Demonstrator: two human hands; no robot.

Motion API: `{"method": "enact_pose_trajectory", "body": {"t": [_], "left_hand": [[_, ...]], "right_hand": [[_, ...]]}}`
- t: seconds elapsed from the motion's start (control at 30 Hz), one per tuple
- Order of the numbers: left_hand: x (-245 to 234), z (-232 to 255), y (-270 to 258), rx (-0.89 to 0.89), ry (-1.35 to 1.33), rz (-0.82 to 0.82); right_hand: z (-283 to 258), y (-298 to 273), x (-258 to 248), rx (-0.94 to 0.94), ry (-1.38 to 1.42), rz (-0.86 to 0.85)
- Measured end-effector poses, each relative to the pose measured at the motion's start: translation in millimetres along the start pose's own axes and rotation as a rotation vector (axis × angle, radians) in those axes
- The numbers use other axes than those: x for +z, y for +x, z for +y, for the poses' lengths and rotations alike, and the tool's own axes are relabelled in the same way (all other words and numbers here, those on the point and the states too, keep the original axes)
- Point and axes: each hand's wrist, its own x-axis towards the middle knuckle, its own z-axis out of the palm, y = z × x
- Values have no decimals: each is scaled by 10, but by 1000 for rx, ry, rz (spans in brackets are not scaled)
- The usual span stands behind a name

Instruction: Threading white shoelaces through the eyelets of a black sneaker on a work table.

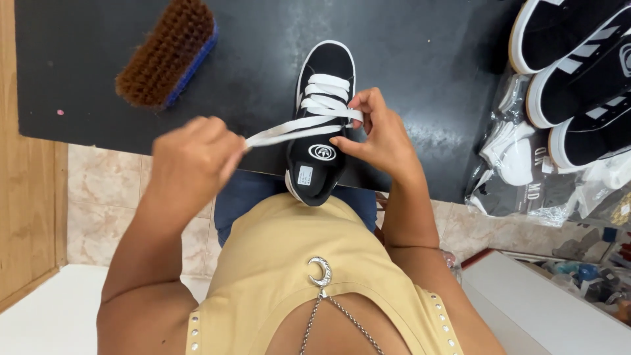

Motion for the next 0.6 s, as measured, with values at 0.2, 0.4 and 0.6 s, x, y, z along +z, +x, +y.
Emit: {"method": "enact_pose_trajectory", "body": {"t": [0.2, 0.4, 0.6], "left_hand": [[70, 292, 234, 28, -344, -137], [317, 466, 565, 88, -323, 8], [780, 616, 626, 97, -111, 107]], "right_hand": [[69, 2, 15, -45, 60, 15], [24, -11, 22, -44, 106, 27], [115, -21, 66, -55, 116, 29]]}}
